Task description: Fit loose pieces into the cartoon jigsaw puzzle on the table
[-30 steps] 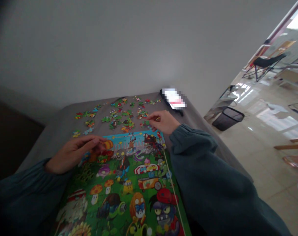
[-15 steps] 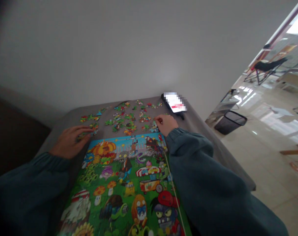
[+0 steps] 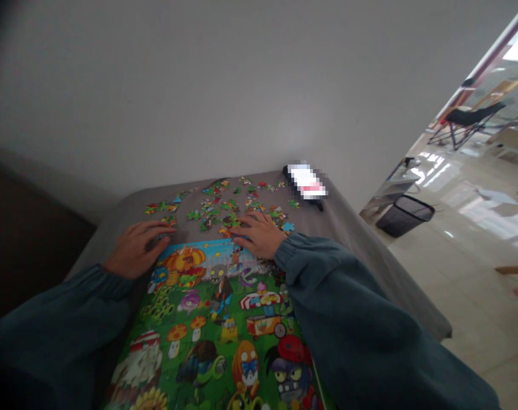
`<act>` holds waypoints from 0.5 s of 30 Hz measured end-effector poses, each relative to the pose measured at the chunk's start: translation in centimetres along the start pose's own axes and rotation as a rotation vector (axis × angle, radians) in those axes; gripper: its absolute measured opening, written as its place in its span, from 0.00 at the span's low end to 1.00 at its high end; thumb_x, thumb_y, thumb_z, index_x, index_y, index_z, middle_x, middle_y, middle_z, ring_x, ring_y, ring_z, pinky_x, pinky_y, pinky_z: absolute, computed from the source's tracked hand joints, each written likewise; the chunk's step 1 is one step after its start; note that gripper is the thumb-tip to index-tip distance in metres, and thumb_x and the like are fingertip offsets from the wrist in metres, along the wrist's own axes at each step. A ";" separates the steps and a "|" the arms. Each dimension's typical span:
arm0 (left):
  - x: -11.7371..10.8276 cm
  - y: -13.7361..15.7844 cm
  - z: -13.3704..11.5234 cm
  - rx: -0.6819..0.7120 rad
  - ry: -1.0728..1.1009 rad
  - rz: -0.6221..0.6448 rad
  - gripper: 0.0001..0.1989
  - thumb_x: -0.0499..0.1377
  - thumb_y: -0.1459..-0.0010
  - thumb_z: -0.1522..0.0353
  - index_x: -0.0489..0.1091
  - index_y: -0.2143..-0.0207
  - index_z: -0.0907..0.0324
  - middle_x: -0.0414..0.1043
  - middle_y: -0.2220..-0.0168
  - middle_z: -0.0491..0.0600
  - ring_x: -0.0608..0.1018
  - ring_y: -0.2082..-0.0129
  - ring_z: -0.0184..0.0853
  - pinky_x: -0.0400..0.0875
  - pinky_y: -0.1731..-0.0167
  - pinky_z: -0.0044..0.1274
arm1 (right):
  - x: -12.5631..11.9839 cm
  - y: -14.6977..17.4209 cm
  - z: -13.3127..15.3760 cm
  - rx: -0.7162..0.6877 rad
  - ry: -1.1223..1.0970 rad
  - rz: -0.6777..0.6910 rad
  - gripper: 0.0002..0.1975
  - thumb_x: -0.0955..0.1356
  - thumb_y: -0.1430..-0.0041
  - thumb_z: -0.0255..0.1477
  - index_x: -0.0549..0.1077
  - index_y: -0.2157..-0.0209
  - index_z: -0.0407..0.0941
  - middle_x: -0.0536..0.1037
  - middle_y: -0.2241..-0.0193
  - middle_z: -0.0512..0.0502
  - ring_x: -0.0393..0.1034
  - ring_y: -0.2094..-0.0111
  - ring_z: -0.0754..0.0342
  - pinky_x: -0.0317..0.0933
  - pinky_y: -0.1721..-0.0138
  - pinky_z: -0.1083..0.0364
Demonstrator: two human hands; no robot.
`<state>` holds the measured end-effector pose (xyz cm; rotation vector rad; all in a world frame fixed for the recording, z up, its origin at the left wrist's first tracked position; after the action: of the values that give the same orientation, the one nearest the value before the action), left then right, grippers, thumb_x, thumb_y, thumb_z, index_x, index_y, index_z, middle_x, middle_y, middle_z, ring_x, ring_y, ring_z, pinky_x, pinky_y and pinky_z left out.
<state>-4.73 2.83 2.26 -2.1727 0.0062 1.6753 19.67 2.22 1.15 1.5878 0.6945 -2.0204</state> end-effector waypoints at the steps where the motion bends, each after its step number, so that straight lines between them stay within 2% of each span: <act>1: 0.0 0.0 0.0 0.001 -0.001 0.004 0.19 0.49 0.38 0.58 0.75 0.55 0.53 0.72 0.47 0.49 0.67 0.44 0.44 0.59 0.43 0.37 | -0.1 0.1 -0.2 0.008 -0.002 -0.007 0.22 0.58 0.31 0.42 0.68 0.40 0.53 0.64 0.37 0.46 0.49 0.36 0.41 0.47 0.38 0.39; 7: 0.0 0.0 0.3 -0.001 -0.007 0.014 0.19 0.49 0.38 0.58 0.75 0.55 0.53 0.72 0.47 0.49 0.68 0.44 0.44 0.59 0.43 0.36 | -1.0 0.7 -1.2 0.057 0.060 -0.058 0.22 0.57 0.30 0.41 0.71 0.43 0.51 0.66 0.39 0.43 0.51 0.37 0.42 0.48 0.39 0.39; 15: 0.3 0.2 1.5 -0.118 -0.036 0.056 0.20 0.49 0.39 0.59 0.74 0.52 0.52 0.70 0.45 0.50 0.68 0.43 0.48 0.61 0.45 0.42 | -0.8 1.3 -1.6 0.100 0.126 -0.069 0.23 0.56 0.30 0.42 0.70 0.42 0.50 0.66 0.39 0.42 0.52 0.37 0.43 0.52 0.40 0.42</act>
<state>-6.10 3.17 1.63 -2.2463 -0.0429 1.7877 21.87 2.31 1.45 1.7839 0.7134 -2.0469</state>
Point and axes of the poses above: each hand's wrist, its own y-axis away from the middle knuckle, its own x-axis out of the palm, z = x × y, the point moved 10 cm from there along -y, towards the middle knuckle
